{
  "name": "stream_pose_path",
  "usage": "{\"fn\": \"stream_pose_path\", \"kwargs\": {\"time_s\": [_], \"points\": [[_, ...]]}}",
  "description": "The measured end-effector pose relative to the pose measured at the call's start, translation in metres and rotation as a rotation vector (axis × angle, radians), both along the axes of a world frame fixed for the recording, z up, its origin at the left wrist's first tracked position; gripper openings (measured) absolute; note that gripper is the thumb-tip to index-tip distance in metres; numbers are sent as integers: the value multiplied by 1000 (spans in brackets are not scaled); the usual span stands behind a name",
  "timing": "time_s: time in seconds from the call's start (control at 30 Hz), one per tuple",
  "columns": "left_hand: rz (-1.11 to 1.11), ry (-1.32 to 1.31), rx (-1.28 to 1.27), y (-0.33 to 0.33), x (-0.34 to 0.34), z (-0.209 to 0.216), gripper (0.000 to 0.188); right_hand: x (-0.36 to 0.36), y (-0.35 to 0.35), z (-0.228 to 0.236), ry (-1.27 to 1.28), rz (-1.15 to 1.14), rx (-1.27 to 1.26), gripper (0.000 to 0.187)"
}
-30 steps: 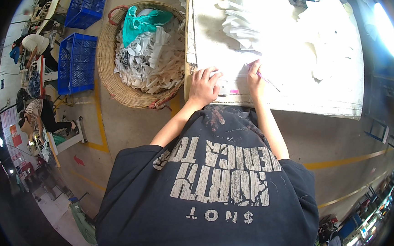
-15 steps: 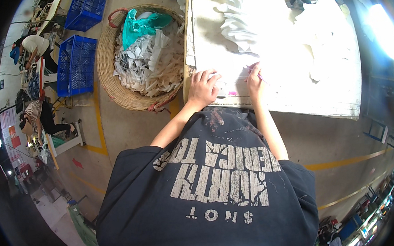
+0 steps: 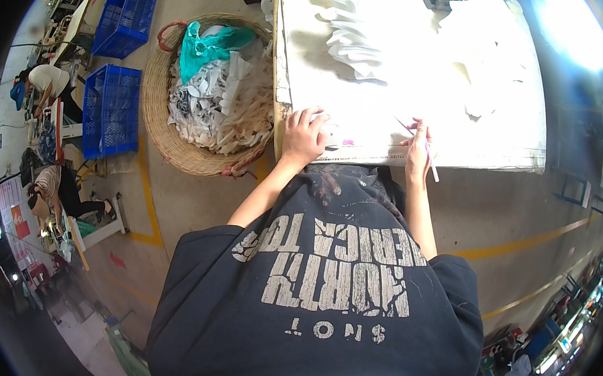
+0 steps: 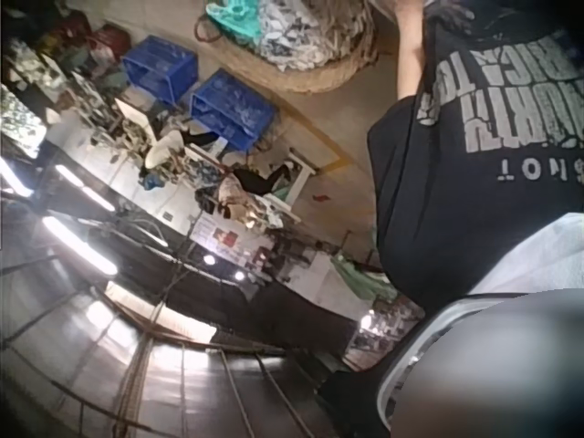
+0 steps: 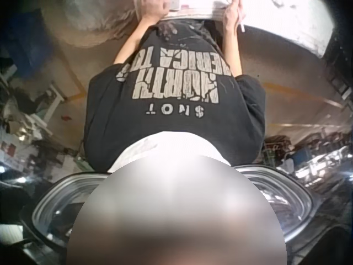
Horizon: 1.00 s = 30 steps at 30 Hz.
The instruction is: The person marks a white fabric piece on a table using a ruler and a pink pen, then places the ruler and pen on a shelf. They pick up a bundle of white fabric pieces, interact with a coworker, and place the bundle into a plastic bag.
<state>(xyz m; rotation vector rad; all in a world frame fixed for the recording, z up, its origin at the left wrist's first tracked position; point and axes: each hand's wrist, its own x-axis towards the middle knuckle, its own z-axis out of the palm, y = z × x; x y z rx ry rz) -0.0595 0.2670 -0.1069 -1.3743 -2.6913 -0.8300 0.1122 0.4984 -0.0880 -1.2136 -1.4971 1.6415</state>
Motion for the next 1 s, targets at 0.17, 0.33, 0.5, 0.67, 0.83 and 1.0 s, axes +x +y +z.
{"fn": "stream_pose_path", "kwargs": {"time_s": [0.17, 0.33, 0.5, 0.67, 0.83, 1.0], "points": [[17, -14, 34, 1, 0, -1, 36, 6, 7, 5, -180, -16, 201, 34], [58, -137, 123, 4, -3, 3, 32, 6, 13, 11, -15, 67, 292, 25], [232, -188, 142, -2, -11, 0, 38, 16, 16, 14, -94, 87, 236, 21], [397, -331, 183, -7, -30, -11, 53, 25, 26, 8, -118, 137, 240, 17], [471, -511, 170, -7, -42, -11, 59, 17, 36, 2, -518, 211, 900, 14], [584, -589, 142, 0, -51, -18, 60, -1, 37, -5, -575, 405, 1073, 50]]}}
